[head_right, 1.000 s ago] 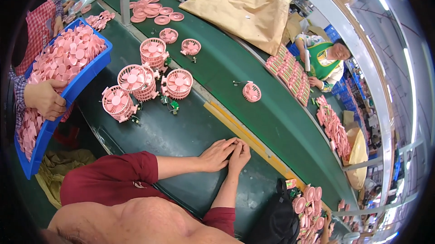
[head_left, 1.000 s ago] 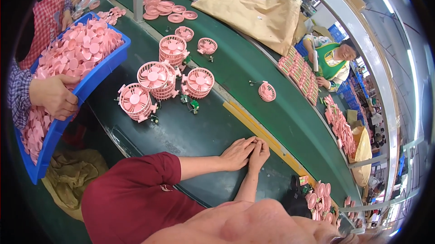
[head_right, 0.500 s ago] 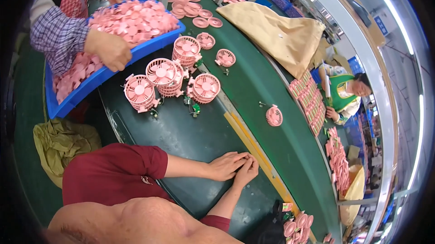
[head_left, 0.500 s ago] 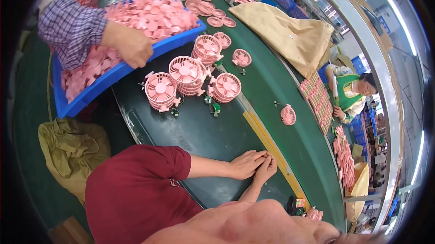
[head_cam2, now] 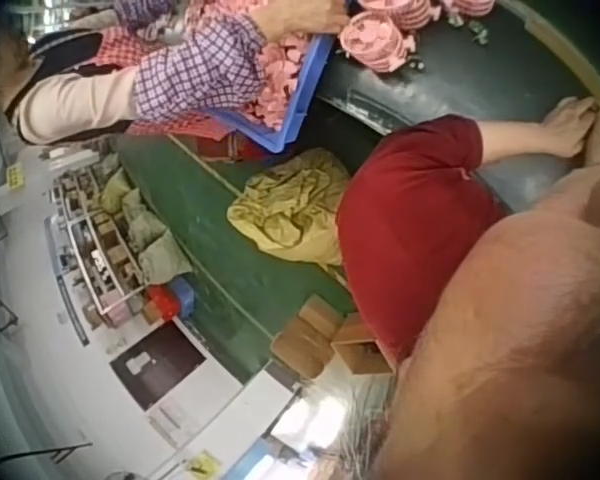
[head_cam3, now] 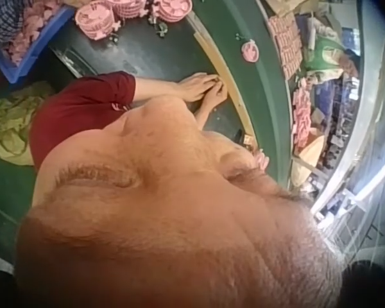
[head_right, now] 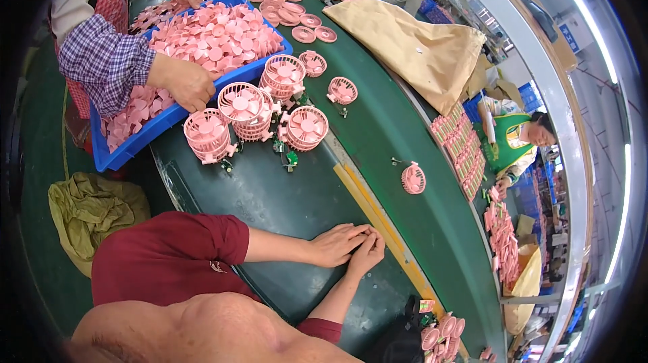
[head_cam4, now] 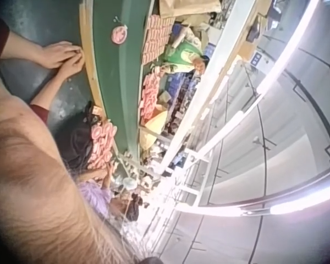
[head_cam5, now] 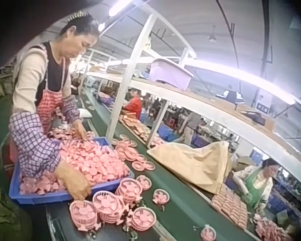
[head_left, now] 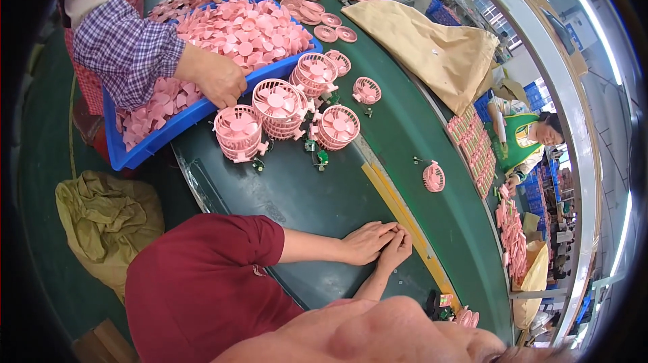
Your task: The person assembles small fans by pressing fan cover pieces together over the fan mechanisms by hand and placing the assembled units onto the conveyor belt.
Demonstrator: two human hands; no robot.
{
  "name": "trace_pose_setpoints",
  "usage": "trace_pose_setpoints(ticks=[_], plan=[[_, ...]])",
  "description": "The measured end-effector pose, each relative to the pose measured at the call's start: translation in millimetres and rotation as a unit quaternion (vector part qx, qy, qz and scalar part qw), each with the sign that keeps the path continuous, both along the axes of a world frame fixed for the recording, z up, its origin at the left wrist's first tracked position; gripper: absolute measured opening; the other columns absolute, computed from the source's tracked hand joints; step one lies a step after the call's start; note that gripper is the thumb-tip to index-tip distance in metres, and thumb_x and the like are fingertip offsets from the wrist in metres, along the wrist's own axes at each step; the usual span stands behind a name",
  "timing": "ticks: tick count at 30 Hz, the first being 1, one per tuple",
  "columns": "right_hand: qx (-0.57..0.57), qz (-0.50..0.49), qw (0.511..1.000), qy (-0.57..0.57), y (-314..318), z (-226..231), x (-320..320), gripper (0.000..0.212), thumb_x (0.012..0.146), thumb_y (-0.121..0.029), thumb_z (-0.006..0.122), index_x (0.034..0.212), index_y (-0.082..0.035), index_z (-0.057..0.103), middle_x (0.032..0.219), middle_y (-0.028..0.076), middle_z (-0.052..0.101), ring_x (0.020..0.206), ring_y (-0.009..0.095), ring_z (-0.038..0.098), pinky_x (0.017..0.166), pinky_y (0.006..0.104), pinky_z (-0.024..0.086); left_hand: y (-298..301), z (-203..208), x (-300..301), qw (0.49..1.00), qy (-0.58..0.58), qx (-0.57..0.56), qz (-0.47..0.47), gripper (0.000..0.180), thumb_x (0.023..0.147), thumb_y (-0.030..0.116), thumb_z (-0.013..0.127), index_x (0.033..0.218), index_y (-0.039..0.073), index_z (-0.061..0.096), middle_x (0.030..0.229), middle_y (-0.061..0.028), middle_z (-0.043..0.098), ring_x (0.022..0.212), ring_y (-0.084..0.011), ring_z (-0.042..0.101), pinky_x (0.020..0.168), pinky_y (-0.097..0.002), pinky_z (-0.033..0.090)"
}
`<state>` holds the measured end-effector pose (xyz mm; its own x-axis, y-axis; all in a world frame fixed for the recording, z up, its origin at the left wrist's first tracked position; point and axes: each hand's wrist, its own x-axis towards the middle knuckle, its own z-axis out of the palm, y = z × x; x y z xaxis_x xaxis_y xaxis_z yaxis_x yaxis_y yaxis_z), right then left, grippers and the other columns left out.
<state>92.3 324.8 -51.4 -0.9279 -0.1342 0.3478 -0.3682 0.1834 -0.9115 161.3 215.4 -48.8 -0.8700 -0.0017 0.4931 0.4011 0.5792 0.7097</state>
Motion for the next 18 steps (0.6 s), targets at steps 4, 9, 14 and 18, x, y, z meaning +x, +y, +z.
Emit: trace_pose_setpoints(ticks=[4, 9, 14, 18], plan=[[-0.002, 0.0, 1.0, -0.005, 0.3, -3.1, -2.9, 0.019, 0.098, -0.004, 0.049, 0.1, 0.006, 0.065, 0.092, 0.011, 0.069, 0.084, 0.015, 0.065, 0.078, 0.0272, 0.052, -0.1, -1.0, -0.6, 1.0, 0.014, -0.002, 0.007, 0.049, 0.082, 0.011, 0.061, 0.128, -0.002, 0.05, 0.14, -0.021, 0.042, 0.124, -0.0357, 0.047, 0.109, -0.0458, 0.033], [-0.001, 0.0, 1.0, 0.002, -0.4, -2.4, -2.7, 0.02, 0.098, -0.005, 0.049, 0.099, 0.006, 0.065, 0.091, 0.011, 0.07, 0.083, 0.015, 0.065, 0.077, 0.0275, 0.052, 0.3, -1.3, -0.7, 1.0, 0.023, -0.003, 0.013, 0.046, 0.083, 0.011, 0.06, 0.126, -0.003, 0.051, 0.139, -0.0215, 0.042, 0.125, -0.0354, 0.046, 0.109, -0.0455, 0.033], [0.003, -0.006, 1.0, 0.012, -2.2, 1.9, 0.2, 0.02, 0.099, -0.006, 0.049, 0.099, 0.006, 0.065, 0.09, 0.011, 0.07, 0.083, 0.015, 0.065, 0.077, 0.0279, 0.052, 1.7, -3.8, -3.1, 1.0, 0.005, 0.002, 0.001, 0.055, 0.081, 0.011, 0.063, 0.132, -0.002, 0.047, 0.141, -0.023, 0.04, 0.129, -0.0365, 0.043, 0.111, -0.0478, 0.03], [-0.001, -0.006, 1.0, -0.004, -3.2, 1.6, 2.8, 0.02, 0.099, -0.007, 0.049, 0.099, 0.005, 0.066, 0.09, 0.01, 0.07, 0.082, 0.014, 0.064, 0.077, 0.0277, 0.052, -0.1, -1.4, 0.5, 1.0, 0.014, -0.004, 0.008, 0.047, 0.082, 0.01, 0.061, 0.126, -0.004, 0.05, 0.14, -0.023, 0.042, 0.126, -0.037, 0.045, 0.109, -0.0464, 0.032]])
